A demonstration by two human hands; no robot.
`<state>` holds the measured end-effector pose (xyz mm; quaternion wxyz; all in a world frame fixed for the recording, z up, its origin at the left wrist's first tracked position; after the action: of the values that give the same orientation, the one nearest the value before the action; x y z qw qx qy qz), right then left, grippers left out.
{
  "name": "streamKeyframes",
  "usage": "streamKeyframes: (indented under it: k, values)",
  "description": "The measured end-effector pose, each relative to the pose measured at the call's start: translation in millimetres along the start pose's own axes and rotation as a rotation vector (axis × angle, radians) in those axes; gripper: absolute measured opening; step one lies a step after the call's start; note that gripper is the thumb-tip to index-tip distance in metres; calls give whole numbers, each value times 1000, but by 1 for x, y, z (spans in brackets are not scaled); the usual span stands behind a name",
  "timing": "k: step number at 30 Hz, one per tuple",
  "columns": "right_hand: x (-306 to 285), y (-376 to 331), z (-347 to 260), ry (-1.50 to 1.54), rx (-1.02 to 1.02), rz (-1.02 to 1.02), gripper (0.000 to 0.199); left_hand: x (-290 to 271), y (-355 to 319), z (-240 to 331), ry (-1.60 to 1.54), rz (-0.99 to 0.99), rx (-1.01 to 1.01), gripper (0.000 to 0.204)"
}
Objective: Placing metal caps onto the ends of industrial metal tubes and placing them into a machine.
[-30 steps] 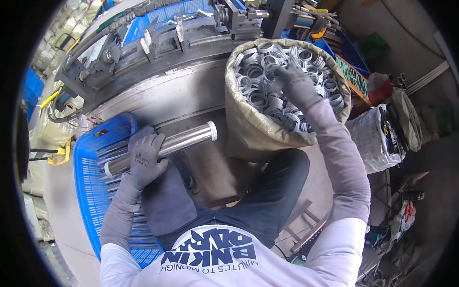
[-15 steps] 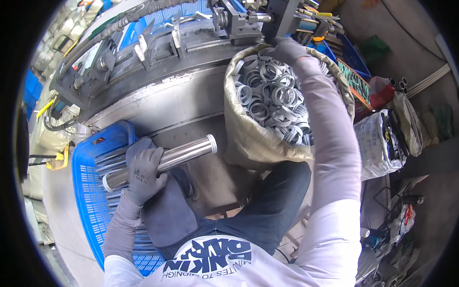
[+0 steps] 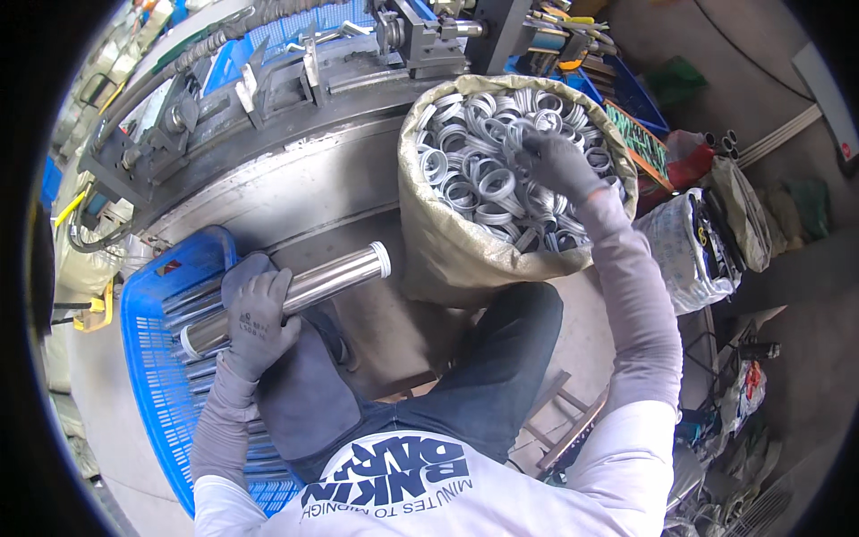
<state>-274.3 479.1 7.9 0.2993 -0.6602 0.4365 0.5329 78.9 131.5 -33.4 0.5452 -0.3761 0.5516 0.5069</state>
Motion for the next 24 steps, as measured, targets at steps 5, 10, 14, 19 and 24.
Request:
streamKeyframes:
  k: [5,10,14,19,24]
  values:
    - [-4,-59,11,53,-12,51,25,-8,3,1,27,85,96,66]
    - [-38,-73,5,35,-34,291,24,-21,15,-12,-105,12,21,68]
    - [-73,-95,-7,337,49,415,27,-52,52,-35,92,193,71,64]
    - [-10,-158,-99,1259,171,218,45,-107,155,-99,382,430,44,63]
    - [128,-159,-150,1308,259,-239,15,-132,269,-150,521,428,-17,64]
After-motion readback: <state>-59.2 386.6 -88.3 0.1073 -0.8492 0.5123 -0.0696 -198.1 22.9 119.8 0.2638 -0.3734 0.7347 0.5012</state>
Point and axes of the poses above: each hand's wrist, its own y-axis towards the middle knuckle, its own x-axis out of the palm, z = x × y, the point moved 8 cm from there along y, towards the middle knuckle, and after that the axes turned 12 degrees about x, right-handed, at the moved point
